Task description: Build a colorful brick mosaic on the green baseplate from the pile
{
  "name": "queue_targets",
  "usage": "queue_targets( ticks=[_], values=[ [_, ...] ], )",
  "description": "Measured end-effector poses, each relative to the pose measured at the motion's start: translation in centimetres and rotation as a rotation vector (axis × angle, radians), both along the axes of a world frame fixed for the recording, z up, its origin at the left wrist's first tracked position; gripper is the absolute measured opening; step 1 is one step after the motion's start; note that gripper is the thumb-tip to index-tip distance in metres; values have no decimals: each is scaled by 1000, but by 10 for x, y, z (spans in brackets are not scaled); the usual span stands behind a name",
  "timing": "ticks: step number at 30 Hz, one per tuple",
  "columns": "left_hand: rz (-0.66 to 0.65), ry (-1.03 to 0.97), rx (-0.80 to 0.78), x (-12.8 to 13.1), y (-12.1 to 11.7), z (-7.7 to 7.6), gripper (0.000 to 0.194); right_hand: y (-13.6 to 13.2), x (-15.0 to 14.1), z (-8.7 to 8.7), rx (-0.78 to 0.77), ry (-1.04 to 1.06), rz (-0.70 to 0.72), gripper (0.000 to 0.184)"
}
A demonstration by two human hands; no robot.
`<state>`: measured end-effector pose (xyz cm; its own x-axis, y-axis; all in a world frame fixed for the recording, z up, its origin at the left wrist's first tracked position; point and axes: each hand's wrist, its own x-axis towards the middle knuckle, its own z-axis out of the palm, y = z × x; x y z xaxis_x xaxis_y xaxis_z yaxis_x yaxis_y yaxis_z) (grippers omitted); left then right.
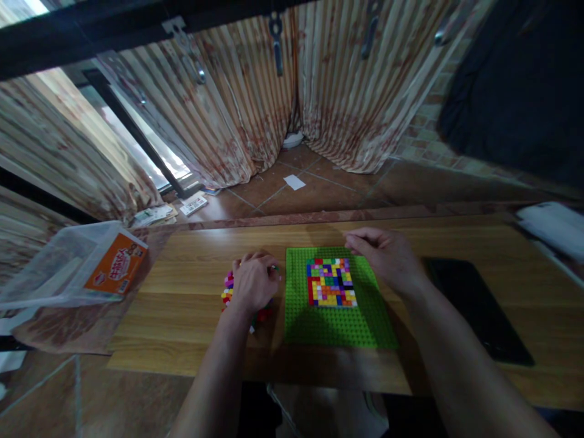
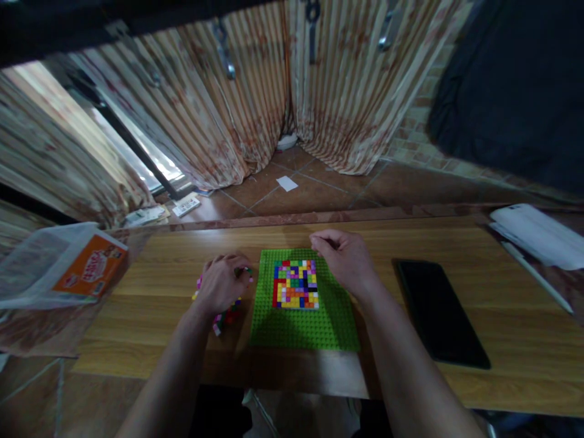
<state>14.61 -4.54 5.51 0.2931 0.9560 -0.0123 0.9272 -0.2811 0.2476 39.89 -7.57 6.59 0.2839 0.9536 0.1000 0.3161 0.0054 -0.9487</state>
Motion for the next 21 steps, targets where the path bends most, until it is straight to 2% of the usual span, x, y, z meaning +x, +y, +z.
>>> queue_targets(
  ticks=[11,14,17,21],
  values=[
    [-27,36,41,6,-1,4,17,-1,1,1,10,1,5,20],
    [-32,-29,69,8,0,5,17,-1,2,1,11,5,-3,20],
    [-44,-117,39,9,1,6,16,-2,3,1,12,12,1,21],
    [-40,-77,4,8,2,5,17,-2,6,-1,22,-10,10,22]
  ],
)
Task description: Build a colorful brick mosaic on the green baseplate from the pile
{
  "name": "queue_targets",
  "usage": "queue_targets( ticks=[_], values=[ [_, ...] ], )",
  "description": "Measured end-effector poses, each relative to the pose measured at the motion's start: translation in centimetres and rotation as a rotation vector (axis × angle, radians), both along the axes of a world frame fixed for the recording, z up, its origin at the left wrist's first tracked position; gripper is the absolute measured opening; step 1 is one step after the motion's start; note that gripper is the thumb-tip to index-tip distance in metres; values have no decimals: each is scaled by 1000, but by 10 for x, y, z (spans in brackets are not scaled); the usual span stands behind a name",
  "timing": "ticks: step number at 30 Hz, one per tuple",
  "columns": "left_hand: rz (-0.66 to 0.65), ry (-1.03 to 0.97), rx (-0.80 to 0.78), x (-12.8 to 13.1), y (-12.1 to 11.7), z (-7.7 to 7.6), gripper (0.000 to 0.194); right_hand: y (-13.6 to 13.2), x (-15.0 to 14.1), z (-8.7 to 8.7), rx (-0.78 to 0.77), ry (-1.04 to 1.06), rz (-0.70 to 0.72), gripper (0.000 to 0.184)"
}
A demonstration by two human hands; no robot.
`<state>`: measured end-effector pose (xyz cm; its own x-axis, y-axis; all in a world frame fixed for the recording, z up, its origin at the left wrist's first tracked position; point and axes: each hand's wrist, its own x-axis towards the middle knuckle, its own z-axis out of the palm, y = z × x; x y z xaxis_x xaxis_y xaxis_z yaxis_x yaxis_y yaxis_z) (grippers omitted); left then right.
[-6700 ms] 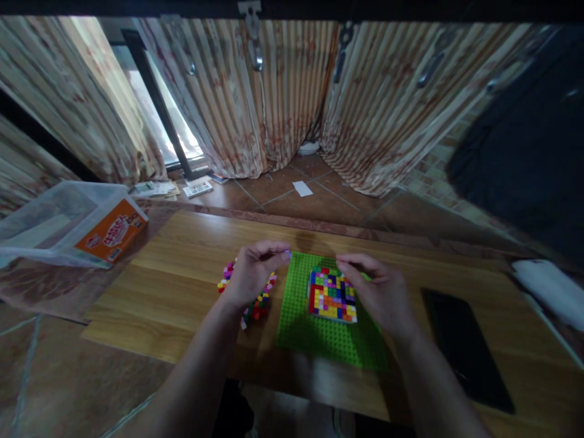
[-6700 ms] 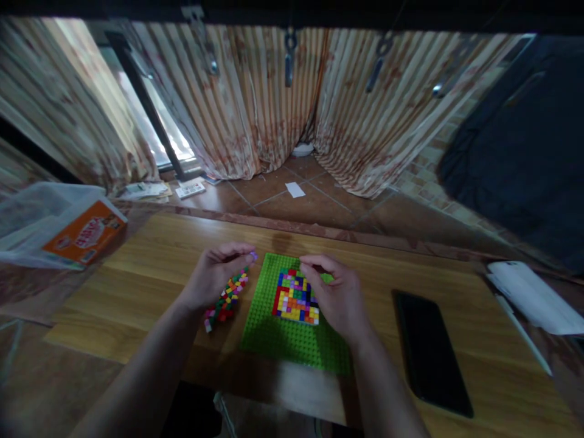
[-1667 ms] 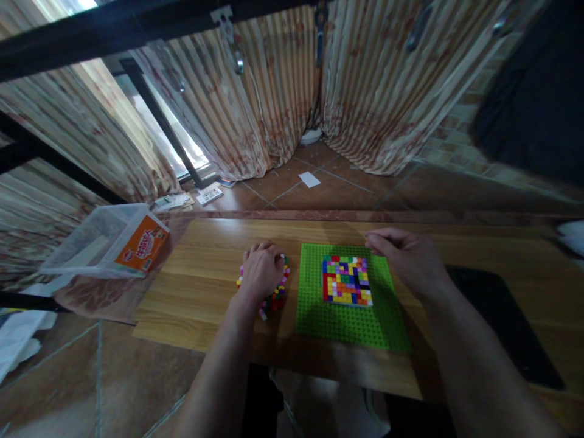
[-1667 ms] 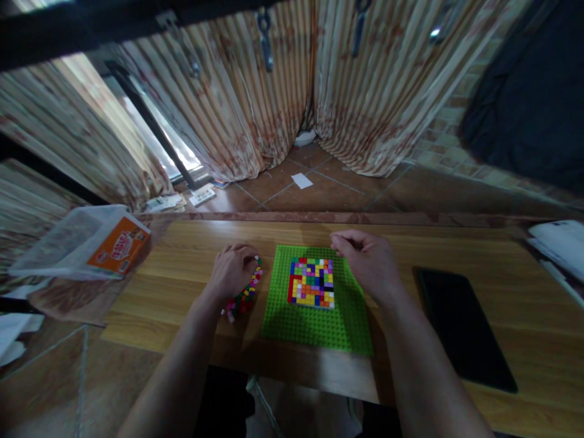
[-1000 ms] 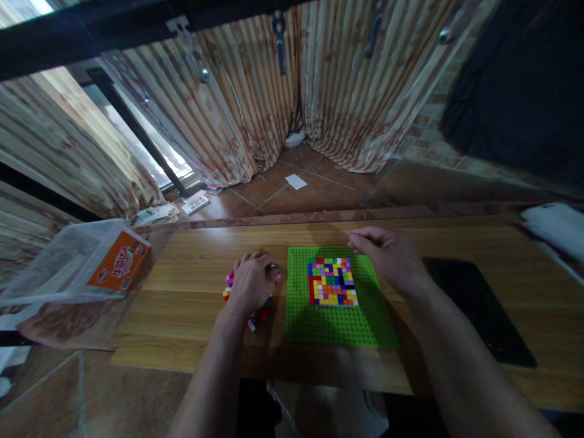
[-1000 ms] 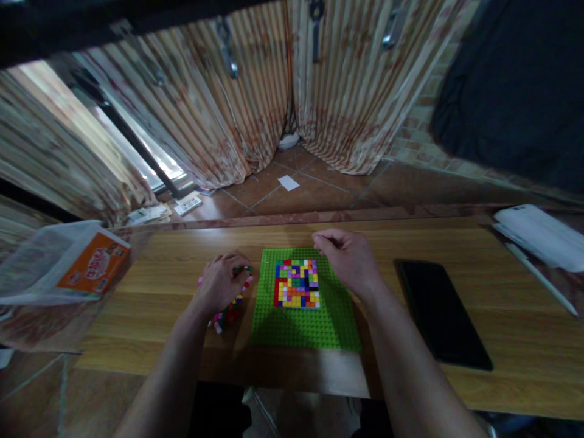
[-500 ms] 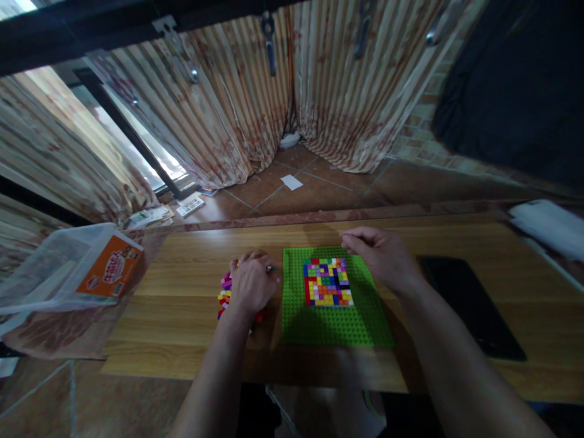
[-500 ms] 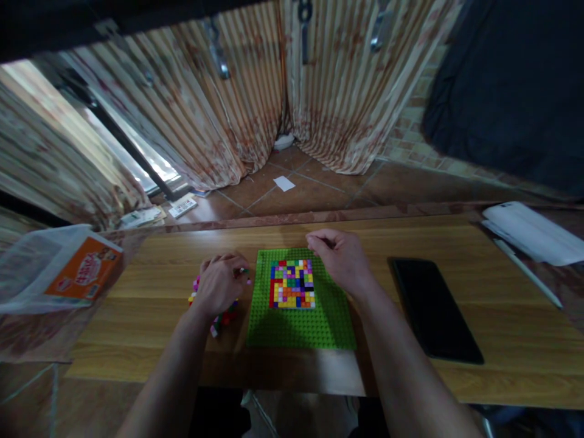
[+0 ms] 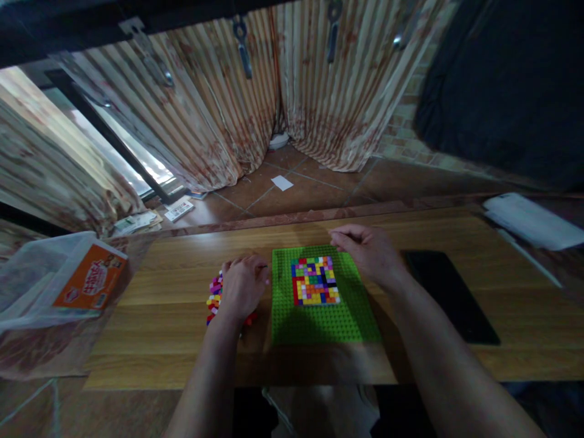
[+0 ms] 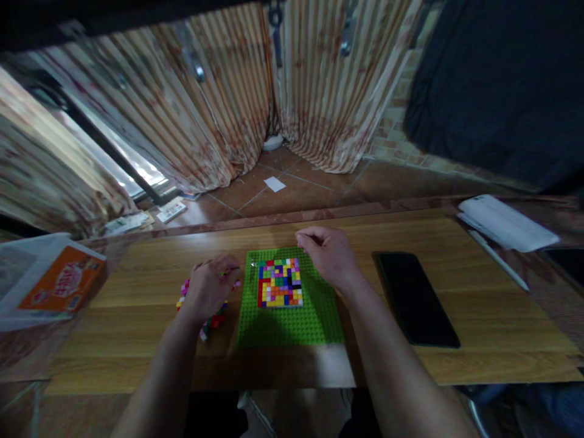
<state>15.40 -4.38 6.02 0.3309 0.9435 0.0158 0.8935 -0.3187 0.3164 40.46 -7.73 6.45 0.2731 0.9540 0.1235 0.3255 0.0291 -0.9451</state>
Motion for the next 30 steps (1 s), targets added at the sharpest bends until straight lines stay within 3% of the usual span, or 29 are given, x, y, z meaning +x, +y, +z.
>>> queue_targets(
  ticks=[8,14,17,21,26,30],
  values=[
    [2,-56,-33,-11,1,0,18,0,6,-4,10,-21,1,22],
    [-10,-446,-26,-10,-1,-4,14,-1,4,0,9,-9,0,22],
    [-80,-581,-20,2,-9,-1,14,-1,4,1,8,-12,10,22],
    [-144,-616,94,28,-21,5,12,-1,3,1,10,-16,16,21],
    [-253,-562,232,56,-28,3,10,-1,2,-2,18,-24,27,23],
    [-222,-487,287,68,-29,-1,10,-1,4,-5,11,-53,48,23]
  ],
)
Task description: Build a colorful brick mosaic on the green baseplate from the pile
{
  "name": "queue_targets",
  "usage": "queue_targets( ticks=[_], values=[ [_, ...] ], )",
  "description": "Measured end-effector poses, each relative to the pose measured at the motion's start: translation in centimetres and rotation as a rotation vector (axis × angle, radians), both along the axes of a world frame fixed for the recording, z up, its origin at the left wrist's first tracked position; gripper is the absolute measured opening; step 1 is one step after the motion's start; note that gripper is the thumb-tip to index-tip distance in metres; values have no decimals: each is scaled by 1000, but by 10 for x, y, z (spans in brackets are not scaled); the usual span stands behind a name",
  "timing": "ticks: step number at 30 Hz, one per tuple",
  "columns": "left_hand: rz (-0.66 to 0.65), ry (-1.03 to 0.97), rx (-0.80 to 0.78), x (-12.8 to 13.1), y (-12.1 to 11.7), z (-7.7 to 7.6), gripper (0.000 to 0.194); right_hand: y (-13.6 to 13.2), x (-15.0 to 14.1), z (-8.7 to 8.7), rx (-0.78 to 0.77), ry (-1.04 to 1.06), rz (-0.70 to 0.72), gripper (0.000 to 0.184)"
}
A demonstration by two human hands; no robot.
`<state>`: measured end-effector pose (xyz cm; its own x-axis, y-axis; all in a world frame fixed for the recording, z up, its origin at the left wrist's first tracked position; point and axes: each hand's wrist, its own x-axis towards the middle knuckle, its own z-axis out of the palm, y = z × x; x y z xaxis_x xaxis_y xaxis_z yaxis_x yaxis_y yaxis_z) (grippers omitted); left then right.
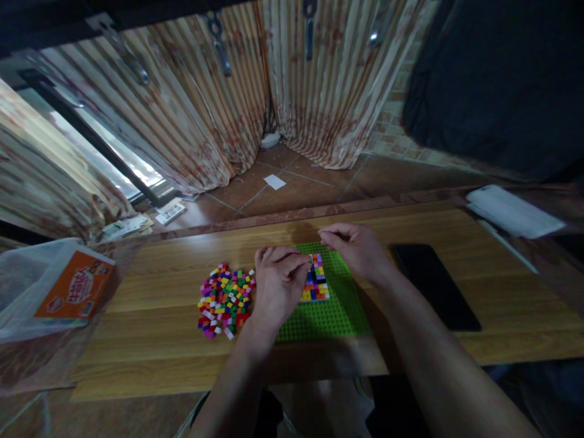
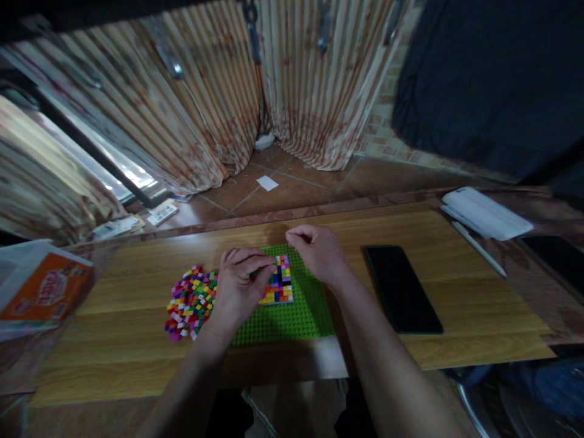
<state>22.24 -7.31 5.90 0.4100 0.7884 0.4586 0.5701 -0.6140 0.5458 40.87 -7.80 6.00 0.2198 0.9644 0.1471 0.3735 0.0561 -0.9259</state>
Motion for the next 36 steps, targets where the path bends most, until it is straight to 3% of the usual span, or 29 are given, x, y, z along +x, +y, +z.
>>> queue_targets(
  ticks=[13,23,36],
  values=[
    [51,35,-45,14,2,-2,10,-4,3,0,-80,-70,85,19],
    [71,49,-61,15,1,-1,6,-6,4,-2,-139,-68,229,19],
    [78,63,-33,16,-3,-2,8,-5,6,-5,-161,-32,268,18]
  ],
)
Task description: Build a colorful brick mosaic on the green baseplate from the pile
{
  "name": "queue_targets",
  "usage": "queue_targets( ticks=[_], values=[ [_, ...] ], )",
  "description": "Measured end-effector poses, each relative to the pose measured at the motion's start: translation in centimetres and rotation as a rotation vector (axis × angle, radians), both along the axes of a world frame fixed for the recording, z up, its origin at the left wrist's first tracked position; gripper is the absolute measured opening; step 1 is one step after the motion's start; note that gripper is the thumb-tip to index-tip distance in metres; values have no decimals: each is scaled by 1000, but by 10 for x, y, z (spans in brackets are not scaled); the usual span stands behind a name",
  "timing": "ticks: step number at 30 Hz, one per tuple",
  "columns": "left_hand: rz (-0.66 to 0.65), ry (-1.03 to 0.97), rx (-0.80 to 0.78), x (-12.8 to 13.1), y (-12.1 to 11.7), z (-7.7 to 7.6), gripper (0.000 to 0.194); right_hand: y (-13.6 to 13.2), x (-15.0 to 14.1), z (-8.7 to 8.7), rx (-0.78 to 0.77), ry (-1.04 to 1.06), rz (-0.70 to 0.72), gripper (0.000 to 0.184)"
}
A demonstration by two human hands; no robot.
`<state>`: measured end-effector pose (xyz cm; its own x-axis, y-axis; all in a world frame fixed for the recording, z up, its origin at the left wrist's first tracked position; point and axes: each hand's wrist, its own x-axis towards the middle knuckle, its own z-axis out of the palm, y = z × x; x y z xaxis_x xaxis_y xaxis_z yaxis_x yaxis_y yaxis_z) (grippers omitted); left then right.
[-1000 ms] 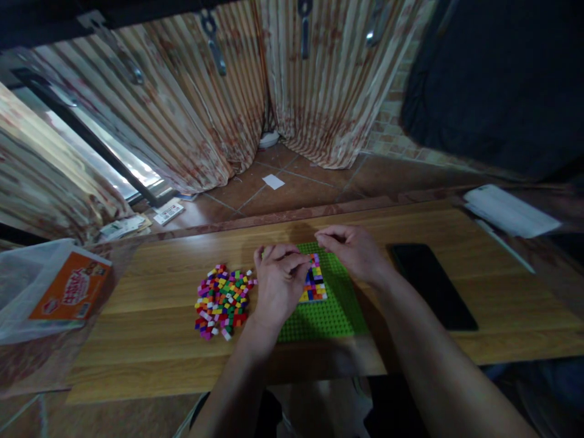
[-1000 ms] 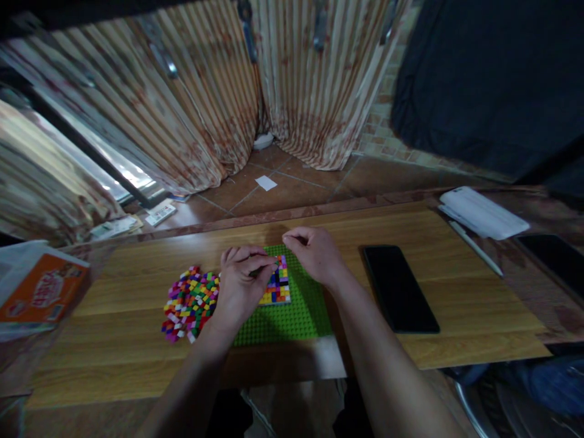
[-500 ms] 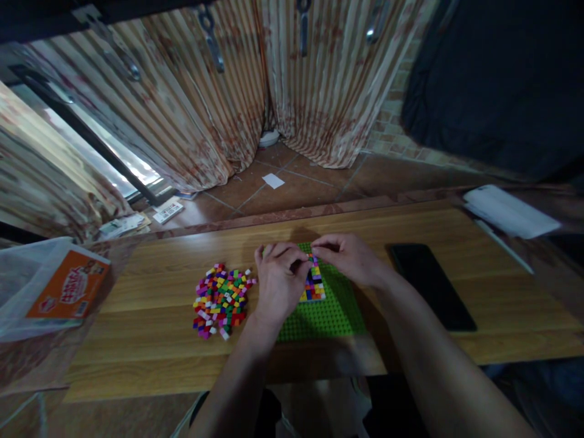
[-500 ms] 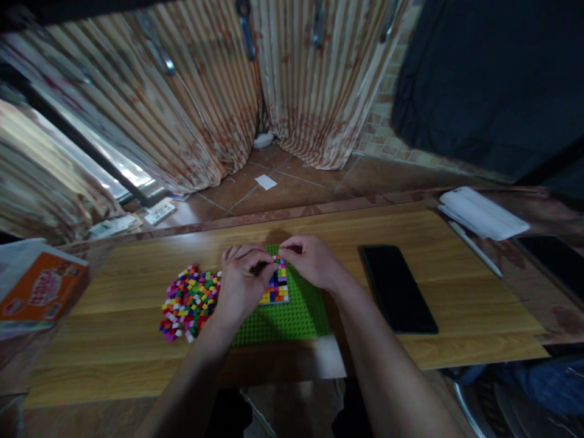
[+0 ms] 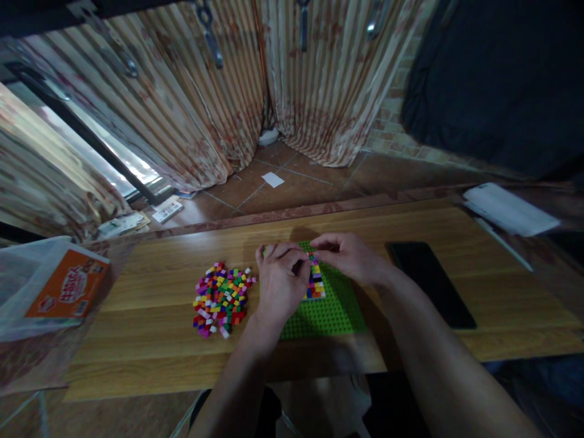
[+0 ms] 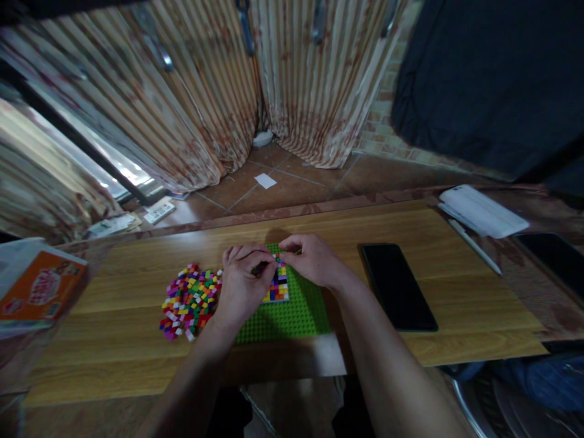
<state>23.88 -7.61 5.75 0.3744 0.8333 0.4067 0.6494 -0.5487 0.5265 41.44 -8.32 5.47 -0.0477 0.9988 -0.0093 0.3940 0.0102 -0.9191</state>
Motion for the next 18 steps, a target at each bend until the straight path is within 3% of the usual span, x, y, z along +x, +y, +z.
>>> queue_targets(
  ticks=[10,18],
  values=[
    [-14,19,3,0,-1,0,10,2,-6,1,-50,-36,-87,23],
    [-13,21,-4,-1,0,0,13,-1,-14,6,-185,111,-152,18]
  ],
)
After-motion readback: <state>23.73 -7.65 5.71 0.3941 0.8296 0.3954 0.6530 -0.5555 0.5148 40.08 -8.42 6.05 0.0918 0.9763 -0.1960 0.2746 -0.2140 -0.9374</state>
